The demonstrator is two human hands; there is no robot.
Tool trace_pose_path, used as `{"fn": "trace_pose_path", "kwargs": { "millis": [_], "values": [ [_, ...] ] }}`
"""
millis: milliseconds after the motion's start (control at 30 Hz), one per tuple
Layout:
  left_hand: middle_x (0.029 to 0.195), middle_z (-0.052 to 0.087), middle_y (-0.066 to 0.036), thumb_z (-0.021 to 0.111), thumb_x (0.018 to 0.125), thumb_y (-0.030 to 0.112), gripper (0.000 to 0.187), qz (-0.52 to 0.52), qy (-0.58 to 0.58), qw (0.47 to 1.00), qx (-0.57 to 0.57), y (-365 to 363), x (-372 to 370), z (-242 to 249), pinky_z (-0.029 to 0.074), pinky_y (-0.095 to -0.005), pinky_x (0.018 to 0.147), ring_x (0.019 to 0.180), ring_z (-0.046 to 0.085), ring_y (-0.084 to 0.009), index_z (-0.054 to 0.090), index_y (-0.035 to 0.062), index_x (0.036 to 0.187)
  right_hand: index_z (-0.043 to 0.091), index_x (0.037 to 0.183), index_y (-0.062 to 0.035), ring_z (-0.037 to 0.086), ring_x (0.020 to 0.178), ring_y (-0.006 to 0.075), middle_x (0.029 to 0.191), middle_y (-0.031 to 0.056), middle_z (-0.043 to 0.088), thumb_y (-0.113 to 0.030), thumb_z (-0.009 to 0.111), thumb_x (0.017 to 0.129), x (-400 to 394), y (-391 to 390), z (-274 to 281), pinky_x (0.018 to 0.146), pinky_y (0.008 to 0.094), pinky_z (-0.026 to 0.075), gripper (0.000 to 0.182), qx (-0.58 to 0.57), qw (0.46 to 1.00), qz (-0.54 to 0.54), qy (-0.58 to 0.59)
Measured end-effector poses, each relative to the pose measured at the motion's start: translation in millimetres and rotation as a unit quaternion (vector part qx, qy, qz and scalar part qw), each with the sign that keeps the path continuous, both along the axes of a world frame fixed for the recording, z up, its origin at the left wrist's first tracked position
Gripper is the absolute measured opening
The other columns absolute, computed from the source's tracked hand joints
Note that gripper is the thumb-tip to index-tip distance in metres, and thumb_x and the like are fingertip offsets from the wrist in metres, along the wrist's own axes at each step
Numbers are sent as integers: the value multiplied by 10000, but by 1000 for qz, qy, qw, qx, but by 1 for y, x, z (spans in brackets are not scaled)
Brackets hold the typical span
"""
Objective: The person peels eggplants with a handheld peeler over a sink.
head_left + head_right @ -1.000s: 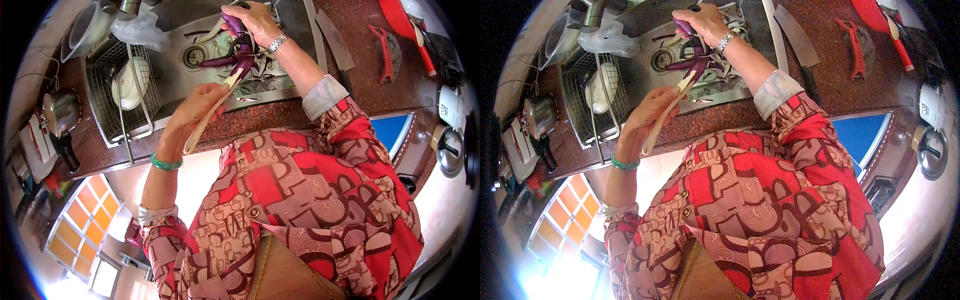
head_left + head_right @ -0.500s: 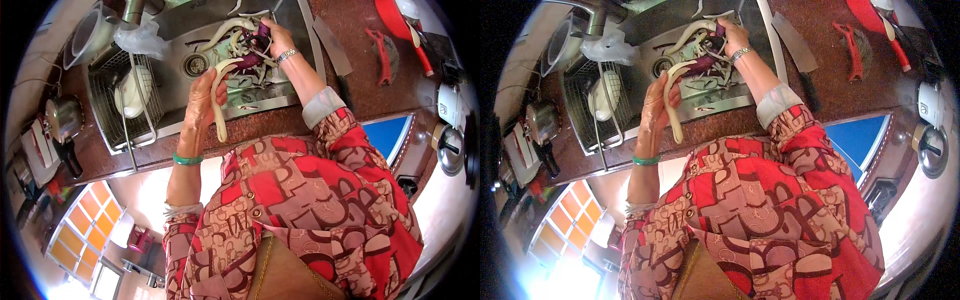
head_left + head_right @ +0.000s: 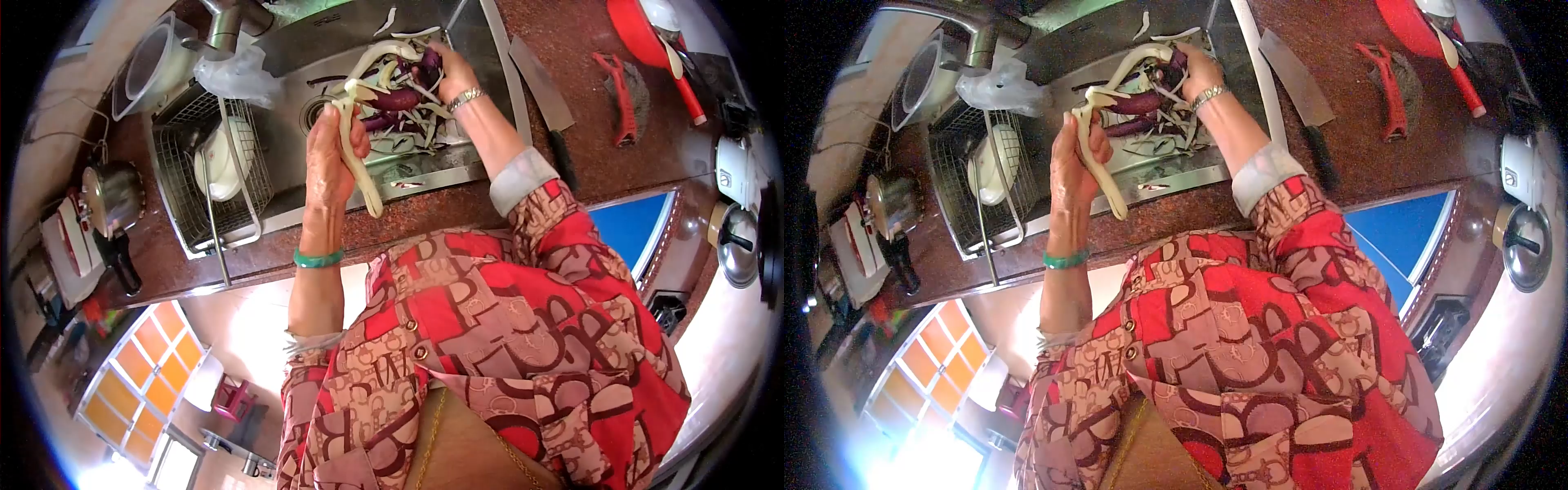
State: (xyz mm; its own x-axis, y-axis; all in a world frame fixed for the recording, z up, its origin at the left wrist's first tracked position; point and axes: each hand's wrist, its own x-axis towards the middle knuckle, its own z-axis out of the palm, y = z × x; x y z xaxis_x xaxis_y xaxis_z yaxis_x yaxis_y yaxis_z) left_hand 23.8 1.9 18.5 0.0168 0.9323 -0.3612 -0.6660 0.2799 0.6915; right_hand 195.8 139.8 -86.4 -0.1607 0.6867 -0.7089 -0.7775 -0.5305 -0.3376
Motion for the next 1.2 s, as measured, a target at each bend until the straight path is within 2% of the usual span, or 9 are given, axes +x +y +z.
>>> {"fn": "trace_pose_path", "kwargs": {
  "millis": [167, 300, 433, 600, 767, 900, 967, 1100, 1200],
  "values": [
    [692, 478, -4, 538, 900, 278, 248, -34, 68, 995, 57, -10, 7, 25, 351, -211, 526, 598, 422, -81, 525, 40, 967, 578, 893, 58, 637, 686, 287, 865, 182, 621, -125, 621, 804, 3, 24, 8, 604, 437, 560, 208, 50, 992, 1, -112],
    [865, 557, -35, 606, 864, 205, 252, 42, 441, 888, 125, -1, -15, 41, 432, -239, 685, 765, 496, -84, 504, 39, 1025, 592, 798, 66, 630, 644, 281, 811, 183, 622, -69, 674, 750, 15, 28, 13, 606, 419, 554, 165, 59, 992, 3, -109],
    [1009, 571, -96, 570, 877, 326, 472, -145, 474, 867, 55, 14, -36, -1, 428, -255, 760, 869, 516, -143, 461, -15, 1184, 609, 800, 92, 621, 628, 235, 806, 160, 629, -66, 723, 703, -13, 27, 18, 555, 368, 549, 217, 124, 980, 47, -149],
    [1039, 591, -176, 425, 902, 456, 573, -201, 241, 942, -119, 25, -30, -14, 453, -300, 790, 912, 574, -204, 453, -26, 1211, 570, 776, 26, 607, 551, 205, 675, 131, 600, -178, 724, 735, -35, 7, 61, 487, 316, 528, 259, 155, 942, 258, -151],
    [923, 608, -216, 365, 934, 426, 490, -186, -187, 963, -54, 13, -8, -28, 499, -281, 526, 648, 600, -232, 446, 6, 1175, 558, 777, 7, 602, 584, 201, 669, 111, 576, -203, 721, 751, -60, -13, 94, 499, 319, 525, 267, 132, 940, 310, -54],
    [839, 603, -171, 387, 929, 442, 458, -156, -15, 982, -107, 16, 2, -13, 493, -288, 510, 627, 588, -197, 465, 20, 1087, 561, 739, 11, 589, 587, 191, 652, 102, 569, -200, 723, 747, -66, -16, 82, 521, 287, 509, 267, 163, 939, 292, -78],
    [810, 595, -139, 401, 936, 399, 401, -137, 40, 983, -112, 15, 1, -18, 498, -281, 521, 638, 587, -178, 470, 21, 1052, 563, 729, -7, 568, 558, 169, 635, 81, 564, -261, 725, 746, -68, -12, 73, 508, 260, 469, 302, 225, 903, 235, -279],
    [816, 562, -62, 412, 942, 357, 327, 22, 92, 995, -38, 24, -4, -33, 454, -260, 625, 693, 545, -140, 473, 54, 1051, 575, 709, 1, 506, 500, 148, 609, 73, 563, -327, 621, 825, -52, -10, 69, 435, 287, 420, 351, 140, 956, 157, -202],
    [826, 564, -62, 357, 947, 413, 405, 82, 165, 983, -28, 33, -14, -39, 460, -279, 645, 717, 551, -156, 485, 39, 1036, 399, 528, -123, 311, 451, 134, 527, -4, 372, -416, 617, 808, -59, -38, 75, 558, 325, 394, 460, 139, 929, 177, -293]
  ]
}}
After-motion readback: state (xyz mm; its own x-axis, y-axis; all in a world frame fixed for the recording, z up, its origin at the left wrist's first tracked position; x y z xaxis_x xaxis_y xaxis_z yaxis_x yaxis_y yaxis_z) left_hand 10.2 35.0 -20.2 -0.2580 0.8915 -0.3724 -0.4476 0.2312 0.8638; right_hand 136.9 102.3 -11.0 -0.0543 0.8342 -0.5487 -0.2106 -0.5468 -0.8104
